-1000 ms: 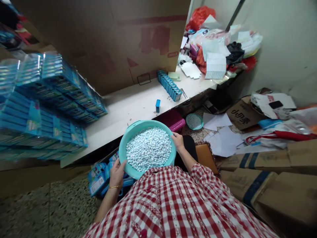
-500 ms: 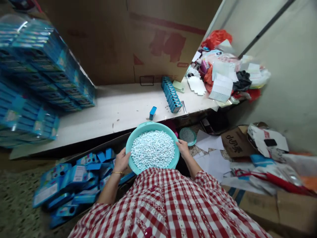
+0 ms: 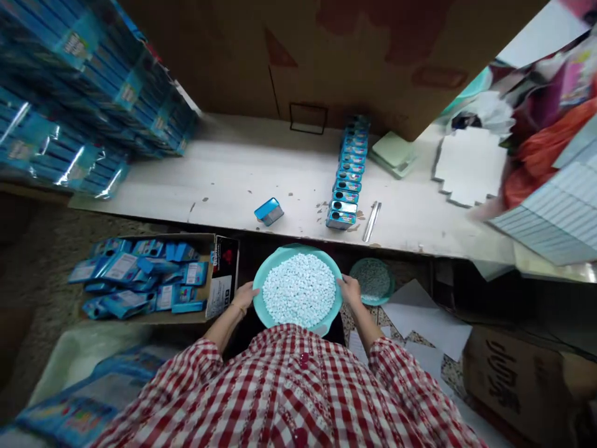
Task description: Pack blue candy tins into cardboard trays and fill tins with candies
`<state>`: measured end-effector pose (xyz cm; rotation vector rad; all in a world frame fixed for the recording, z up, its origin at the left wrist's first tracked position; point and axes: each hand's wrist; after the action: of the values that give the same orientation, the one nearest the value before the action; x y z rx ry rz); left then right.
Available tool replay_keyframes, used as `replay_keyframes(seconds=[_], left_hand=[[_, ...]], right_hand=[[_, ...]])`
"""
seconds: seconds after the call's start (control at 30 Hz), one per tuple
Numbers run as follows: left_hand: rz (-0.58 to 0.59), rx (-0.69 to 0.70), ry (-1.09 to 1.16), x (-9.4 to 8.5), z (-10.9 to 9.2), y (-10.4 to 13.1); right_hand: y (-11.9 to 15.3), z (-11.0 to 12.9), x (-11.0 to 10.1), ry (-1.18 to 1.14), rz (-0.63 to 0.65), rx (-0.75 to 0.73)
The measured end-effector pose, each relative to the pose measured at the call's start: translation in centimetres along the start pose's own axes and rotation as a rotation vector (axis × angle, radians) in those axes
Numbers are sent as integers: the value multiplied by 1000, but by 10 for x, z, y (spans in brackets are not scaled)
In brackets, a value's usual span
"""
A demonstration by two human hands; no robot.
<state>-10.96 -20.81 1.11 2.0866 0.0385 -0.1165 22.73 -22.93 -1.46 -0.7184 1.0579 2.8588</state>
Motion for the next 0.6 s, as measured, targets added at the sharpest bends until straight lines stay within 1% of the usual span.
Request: replay_keyframes(seconds=[0.1,0.2,0.33,0.4,0.43,0.47,0.5,0.53,0.6], left_hand=[[-34,-38,-18,14,-2,-15],[-49,-37,-45,24,-14,-42],[6,-36,-108,27,-41,-90],[54,-54,-156,25,-53,-111],[78,-69,-184,23,-58,-118],[102,-86,-213,21,-63,-123],[126,-105,-243,18,-68,-126],[145,-121,-271,15,-73,-128],[164,-133,-316,11,-84,-131]], right_hand=[[-26,-9,0,-19,16,9],[-58,-12,6,-38,2,14],[-103,-9,21,-54,-47,97],[-114,-9,26,-69,-75,155],[-114,-10,27,-80,-89,178],[-108,-12,25,-93,-105,196],[-96,-15,23,-107,-125,214],[-78,-20,20,-121,-149,236],[-27,-33,12,-142,-208,298]])
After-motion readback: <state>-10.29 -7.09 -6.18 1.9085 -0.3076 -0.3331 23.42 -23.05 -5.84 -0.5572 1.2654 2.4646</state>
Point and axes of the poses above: each hand's wrist, its own y-axis away from the middle knuckle, its own x-axis out of the palm, z = x × y, and after that the axes turned 12 degrees about z, right-handed
